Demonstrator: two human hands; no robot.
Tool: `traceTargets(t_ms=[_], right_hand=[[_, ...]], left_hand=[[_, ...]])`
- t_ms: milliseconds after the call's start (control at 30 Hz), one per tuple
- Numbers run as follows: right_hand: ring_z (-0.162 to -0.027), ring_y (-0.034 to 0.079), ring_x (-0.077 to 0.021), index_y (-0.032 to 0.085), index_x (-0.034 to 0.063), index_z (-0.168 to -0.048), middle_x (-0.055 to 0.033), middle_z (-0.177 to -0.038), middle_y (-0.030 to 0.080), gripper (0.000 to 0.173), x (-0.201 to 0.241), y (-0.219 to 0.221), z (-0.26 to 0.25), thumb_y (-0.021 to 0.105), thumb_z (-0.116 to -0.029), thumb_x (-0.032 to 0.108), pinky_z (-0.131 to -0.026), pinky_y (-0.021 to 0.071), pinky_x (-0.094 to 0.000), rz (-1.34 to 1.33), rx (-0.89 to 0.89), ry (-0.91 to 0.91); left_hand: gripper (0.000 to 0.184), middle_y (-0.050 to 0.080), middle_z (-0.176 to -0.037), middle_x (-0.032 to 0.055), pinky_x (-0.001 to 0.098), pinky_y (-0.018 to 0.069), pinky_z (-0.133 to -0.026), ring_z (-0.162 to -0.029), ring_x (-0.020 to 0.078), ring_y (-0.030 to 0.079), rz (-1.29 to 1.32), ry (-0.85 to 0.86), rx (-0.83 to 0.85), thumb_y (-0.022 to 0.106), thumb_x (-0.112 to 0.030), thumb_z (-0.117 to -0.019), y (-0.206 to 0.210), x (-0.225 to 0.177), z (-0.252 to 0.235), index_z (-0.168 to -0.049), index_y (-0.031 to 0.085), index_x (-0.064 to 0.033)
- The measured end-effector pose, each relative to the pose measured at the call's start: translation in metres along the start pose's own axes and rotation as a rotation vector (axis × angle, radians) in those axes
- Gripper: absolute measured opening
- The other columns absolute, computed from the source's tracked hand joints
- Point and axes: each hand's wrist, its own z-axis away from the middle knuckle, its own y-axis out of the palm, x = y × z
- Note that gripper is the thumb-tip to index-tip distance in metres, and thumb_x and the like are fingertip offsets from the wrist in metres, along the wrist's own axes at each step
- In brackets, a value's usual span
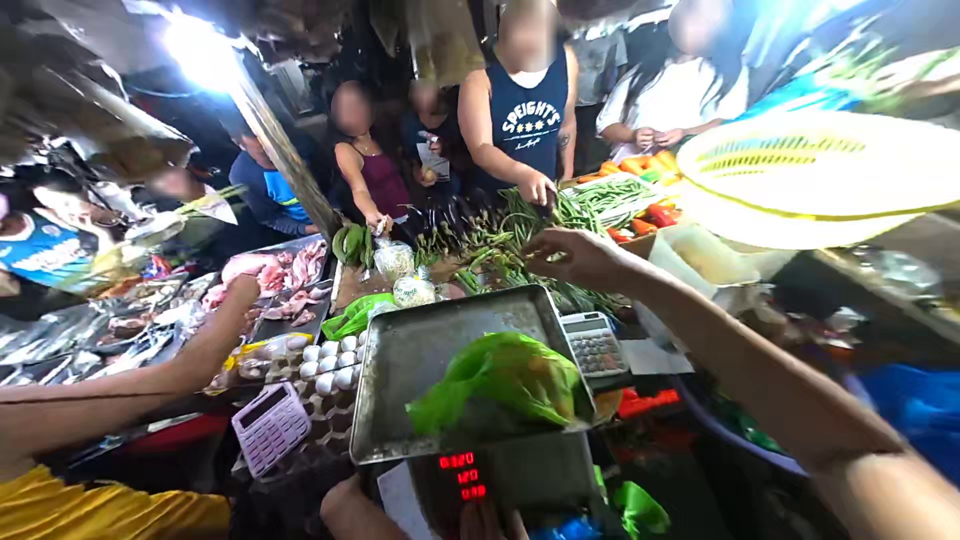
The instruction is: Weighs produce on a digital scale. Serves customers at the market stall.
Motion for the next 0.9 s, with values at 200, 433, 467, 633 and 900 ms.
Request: traceTargets(t_ms=[200,433,467,633,900], right_hand=[[-0.088,0.069,-0.0143,0.067,-0.0011,-0.116,-0.0074,-0.103,0.072,0.027,-0.024,0.044,0.167,0.058,-0.1020,0.019,-0.080,0.0600,-0.0335,-0.464,-0.444,-0.015],[-0.069,0.068,-0.0098,0.072,0.0015,-0.095,-0.0034,-0.079,0.071,0.028,-0.045,0.214,0.271,0.062,-0.1023,0.026,-0.068,0.0597,-0.0305,-0.686,-0.135,0.110],[-0.068,0.067,-0.0100,0.072,0.0034,-0.092,-0.0031,-0.076,0.070,0.033,-0.051,0.229,0.276,0.061,-0.1031,0.033,-0.067,0.0590,-0.0315,-0.625,-0.082,0.096],[-0.067,0.066,-0.0198,0.070,0.0089,-0.086,-0.0055,-0.070,0.065,0.050,-0.056,0.249,0.279,0.053,-0.1014,0.053,-0.065,0.0546,-0.0478,-0.304,-0.033,0.159],[-0.073,0.064,-0.0204,0.070,0.0041,-0.088,-0.0087,-0.077,0.066,0.043,-0.058,0.235,0.264,0.058,-0.1016,0.043,-0.072,0.0519,-0.0459,-0.272,0.134,0.279]], left_hand=[[0.042,0.070,-0.102,0.0260,0.0475,0.0556,-0.092,-0.100,0.0401,0.069,0.066,0.021,-0.040,0.054,-0.034,-0.0912,0.017,0.015,0.013,-0.096,0.071,0.0039],[0.039,0.062,-0.126,0.0324,0.0589,0.0444,-0.106,-0.123,0.0459,0.058,0.272,-0.498,0.049,0.047,-0.022,-0.1063,0.010,-0.025,-0.014,-0.114,0.069,0.0095],[0.039,0.060,-0.131,0.0324,0.0571,0.0424,-0.110,-0.128,0.0456,0.055,0.234,-0.493,0.059,0.046,-0.022,-0.1069,0.012,-0.027,-0.013,-0.119,0.067,0.0090],[0.045,0.064,-0.127,0.0285,0.0508,0.0421,-0.112,-0.127,0.0437,0.057,-0.064,-0.299,0.013,0.041,-0.029,-0.1059,0.041,-0.011,0.002,-0.120,0.068,0.0036],[0.041,0.065,-0.119,0.0340,0.0544,0.0437,-0.108,-0.120,0.0499,0.060,0.003,-0.204,-0.191,0.048,-0.024,-0.0996,0.043,-0.022,0.001,-0.114,0.066,0.0102]])
